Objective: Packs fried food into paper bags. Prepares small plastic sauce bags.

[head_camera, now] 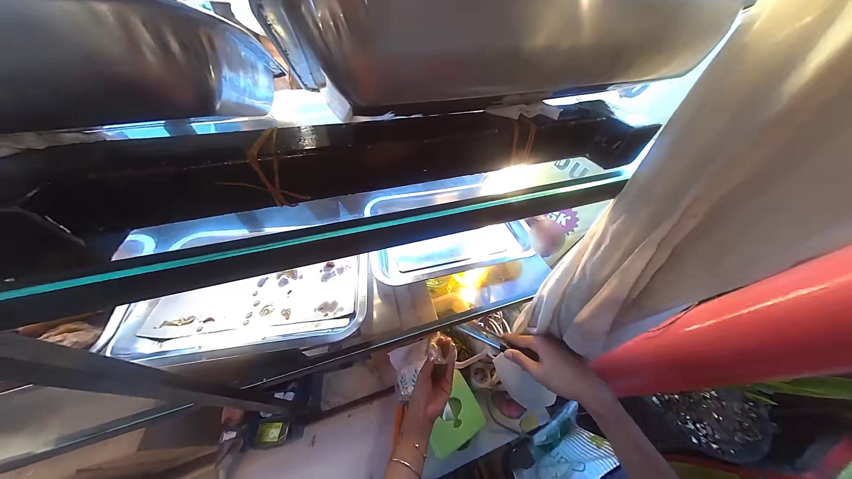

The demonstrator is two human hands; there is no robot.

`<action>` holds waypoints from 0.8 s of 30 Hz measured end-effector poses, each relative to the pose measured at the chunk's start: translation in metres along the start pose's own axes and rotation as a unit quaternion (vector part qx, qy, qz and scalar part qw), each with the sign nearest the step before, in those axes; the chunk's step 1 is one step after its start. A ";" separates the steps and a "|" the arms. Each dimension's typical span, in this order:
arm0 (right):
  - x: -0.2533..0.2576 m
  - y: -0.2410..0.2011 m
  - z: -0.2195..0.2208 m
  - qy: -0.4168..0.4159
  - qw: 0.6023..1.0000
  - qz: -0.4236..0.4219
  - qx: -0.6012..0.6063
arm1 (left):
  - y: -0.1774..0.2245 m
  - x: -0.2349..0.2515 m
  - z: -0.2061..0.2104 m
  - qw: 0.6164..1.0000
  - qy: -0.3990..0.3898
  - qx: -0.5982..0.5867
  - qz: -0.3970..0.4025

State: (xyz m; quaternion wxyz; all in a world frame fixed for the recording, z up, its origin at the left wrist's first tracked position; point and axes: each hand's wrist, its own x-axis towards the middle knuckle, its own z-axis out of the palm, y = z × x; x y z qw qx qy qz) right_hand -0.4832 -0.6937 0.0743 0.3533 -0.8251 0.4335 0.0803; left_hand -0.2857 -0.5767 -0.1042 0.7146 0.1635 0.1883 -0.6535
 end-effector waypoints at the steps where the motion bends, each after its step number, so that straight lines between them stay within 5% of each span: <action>1: 0.008 -0.007 0.004 0.004 0.998 0.030 -0.060 | 0.002 -0.001 -0.002 1.000 0.012 0.012 0.002; 7: 0.072 -0.063 0.038 -0.131 0.949 0.123 -0.260 | 0.007 -0.007 0.000 0.992 0.082 0.089 0.030; 12: 0.104 -0.054 0.055 -0.132 0.939 0.119 -0.294 | 0.014 -0.010 -0.003 0.986 0.071 0.142 0.057; 19: 0.073 -0.013 0.001 -0.128 0.976 0.038 -0.173 | 0.014 -0.009 0.006 0.959 0.153 0.219 0.093; 24: 0.035 0.008 -0.004 -0.044 0.997 -0.022 0.053 | -0.001 0.001 0.020 0.969 0.109 0.203 0.087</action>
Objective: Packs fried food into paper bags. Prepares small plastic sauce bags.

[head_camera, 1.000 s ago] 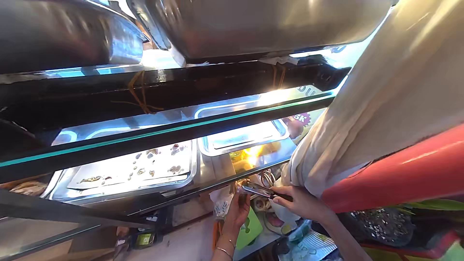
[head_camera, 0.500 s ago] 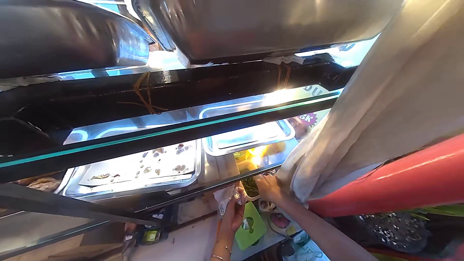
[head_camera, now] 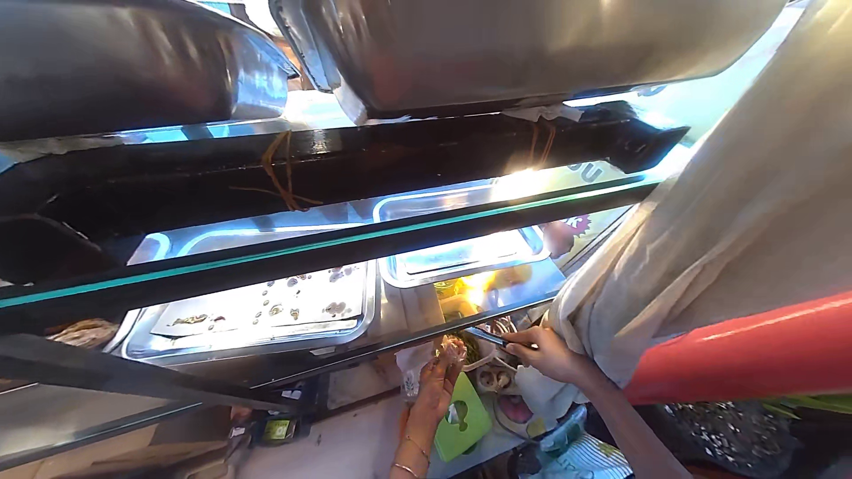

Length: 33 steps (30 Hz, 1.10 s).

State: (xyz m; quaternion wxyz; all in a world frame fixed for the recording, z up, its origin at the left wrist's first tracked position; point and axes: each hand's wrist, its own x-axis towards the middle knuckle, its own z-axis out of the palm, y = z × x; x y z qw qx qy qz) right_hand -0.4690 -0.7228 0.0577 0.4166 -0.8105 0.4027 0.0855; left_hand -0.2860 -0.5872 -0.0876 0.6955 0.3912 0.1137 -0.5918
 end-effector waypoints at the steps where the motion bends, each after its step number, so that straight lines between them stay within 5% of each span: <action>1: -0.007 0.000 0.002 0.014 0.999 -0.008 0.033 | -0.001 0.000 0.003 0.999 -0.019 -0.022 -0.013; 4: -0.024 0.003 0.013 0.037 0.997 -0.033 0.051 | -0.001 -0.001 0.014 0.993 -0.044 -0.094 -0.062; 9: -0.044 -0.005 0.010 0.024 0.995 -0.032 -0.095 | -0.002 0.002 0.013 0.990 -0.062 -0.096 -0.089; 14: -0.053 -0.006 0.001 0.051 0.998 -0.031 -0.036 | 0.000 0.002 -0.001 0.979 -0.085 -0.150 -0.106; 19: 0.013 -0.036 0.031 0.041 0.976 0.134 -0.170 | 0.001 -0.012 -0.008 0.991 -0.042 -0.097 -0.081; 22: 0.074 -0.031 0.070 0.000 0.956 0.164 -0.244 | 0.005 -0.023 -0.010 0.996 -0.040 -0.062 -0.056; 25: 0.082 -0.036 0.081 0.014 0.951 0.133 -0.278 | 0.016 -0.041 -0.016 0.991 -0.109 -0.068 -0.025; 28: 0.046 -0.050 0.073 0.099 0.977 0.009 -0.190 | 0.033 -0.068 -0.011 0.986 -0.127 -0.104 -0.011; 30: 0.021 -0.054 0.075 0.129 0.989 -0.066 0.000 | 0.039 -0.084 -0.003 0.978 -0.147 -0.147 -0.009; 33: -0.005 -0.062 0.081 0.115 0.937 -0.110 0.309 | 0.046 -0.102 0.013 0.977 -0.188 -0.092 0.037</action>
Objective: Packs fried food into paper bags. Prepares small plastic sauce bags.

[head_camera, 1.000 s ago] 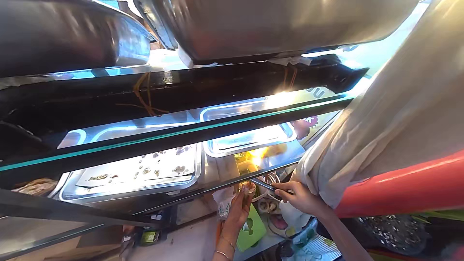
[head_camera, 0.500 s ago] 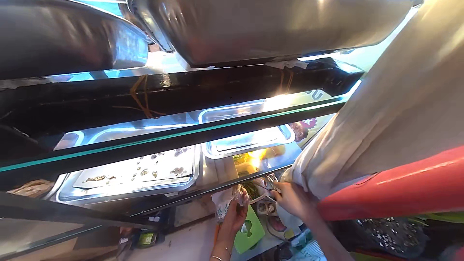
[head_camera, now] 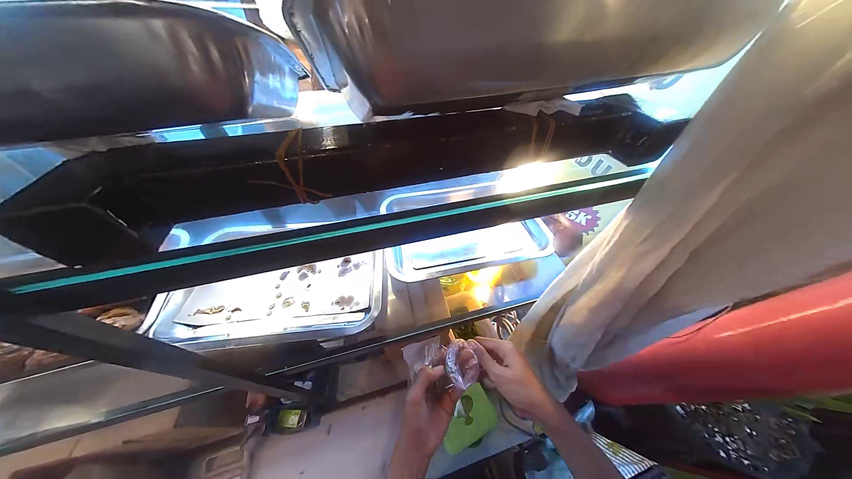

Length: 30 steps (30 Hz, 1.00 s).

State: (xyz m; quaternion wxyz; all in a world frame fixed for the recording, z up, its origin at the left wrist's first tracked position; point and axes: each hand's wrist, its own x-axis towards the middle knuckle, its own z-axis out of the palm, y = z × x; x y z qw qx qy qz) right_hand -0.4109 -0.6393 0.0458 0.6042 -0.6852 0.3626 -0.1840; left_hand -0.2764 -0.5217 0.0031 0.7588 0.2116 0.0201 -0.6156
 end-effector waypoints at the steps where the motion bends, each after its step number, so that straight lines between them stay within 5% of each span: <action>1: -0.007 -0.006 -0.001 0.001 0.997 0.004 0.079 | 0.001 -0.003 0.008 0.998 -0.006 0.068 0.019; 5: -0.030 -0.026 -0.012 -0.023 0.987 -0.001 0.160 | 0.001 -0.008 0.027 0.938 0.012 0.330 0.108; 10: -0.052 -0.039 -0.029 0.119 0.941 0.003 0.318 | 0.017 -0.021 0.045 0.934 0.005 0.327 0.142; 15: -0.050 -0.029 0.006 0.138 0.979 -0.146 0.044 | 0.005 -0.034 0.058 0.892 0.025 0.390 0.227; 20: -0.040 -0.038 -0.029 0.320 0.929 -0.123 0.142 | 0.027 -0.064 0.067 0.866 0.056 0.417 0.270; 24: -0.043 -0.043 -0.013 0.133 0.972 -0.179 0.079 | 0.029 -0.070 0.063 0.865 0.050 0.418 0.275; 28: -0.035 -0.052 -0.003 0.150 0.966 -0.171 0.121 | 0.031 -0.064 0.048 0.888 0.099 0.377 0.243; 30: -0.033 -0.055 0.000 0.141 0.970 -0.175 0.096 | 0.036 -0.058 0.024 0.811 0.113 0.489 0.301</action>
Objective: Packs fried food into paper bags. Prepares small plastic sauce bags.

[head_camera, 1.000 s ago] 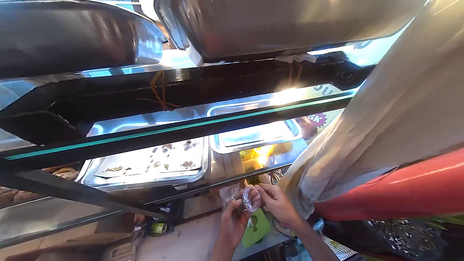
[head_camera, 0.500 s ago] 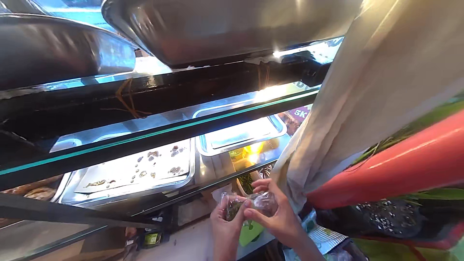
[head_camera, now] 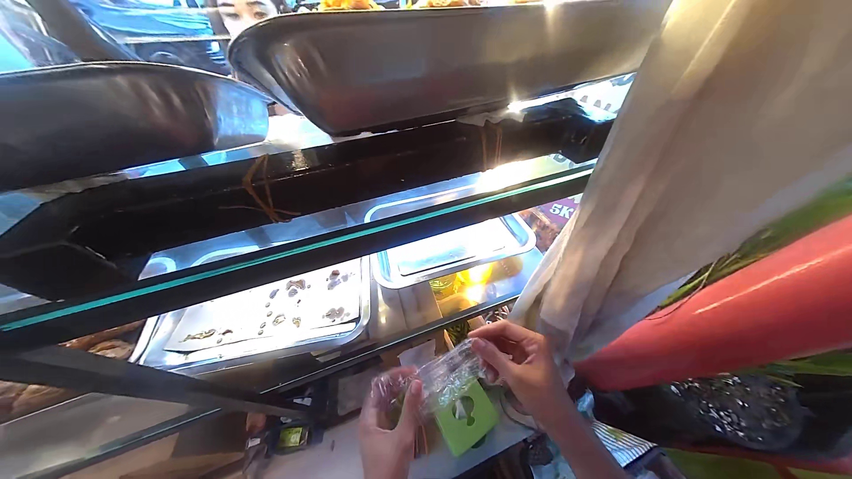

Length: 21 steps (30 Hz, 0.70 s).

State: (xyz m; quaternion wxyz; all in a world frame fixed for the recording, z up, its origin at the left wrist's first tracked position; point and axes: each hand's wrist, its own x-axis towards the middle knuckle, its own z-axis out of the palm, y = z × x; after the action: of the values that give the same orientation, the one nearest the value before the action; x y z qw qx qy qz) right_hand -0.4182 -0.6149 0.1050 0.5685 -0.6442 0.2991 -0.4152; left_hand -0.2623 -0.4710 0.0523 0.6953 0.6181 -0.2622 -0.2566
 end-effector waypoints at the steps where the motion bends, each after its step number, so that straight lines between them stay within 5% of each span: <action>1: -0.001 -0.001 0.004 -0.016 1.000 -0.004 -0.021 | -0.009 0.004 -0.007 0.993 -0.011 0.102 0.057; 4: -0.001 -0.003 0.016 -0.105 0.993 0.009 -0.052 | -0.008 0.009 0.001 0.948 -0.057 0.265 0.168; 7: 0.002 -0.004 0.027 -0.167 0.984 0.005 -0.068 | -0.014 0.004 0.028 0.959 -0.062 0.181 0.209; 15: -0.009 -0.036 0.006 -0.066 0.995 -0.067 0.027 | -0.003 0.003 0.029 0.983 -0.085 0.037 0.158; 18: -0.059 -0.031 0.020 -0.122 0.958 0.119 0.231 | 0.001 0.015 0.023 0.981 -0.108 -0.071 0.145; 21: -0.090 0.004 0.025 -0.140 0.857 0.344 0.358 | 0.010 0.014 0.018 0.947 -0.248 -0.192 0.068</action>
State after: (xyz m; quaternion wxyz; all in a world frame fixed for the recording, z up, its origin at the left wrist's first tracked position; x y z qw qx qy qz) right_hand -0.4388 -0.5265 0.0833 0.9024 -0.3036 0.2492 -0.1771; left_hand -0.2637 -0.4925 0.0647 0.7298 0.3704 -0.4130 -0.3995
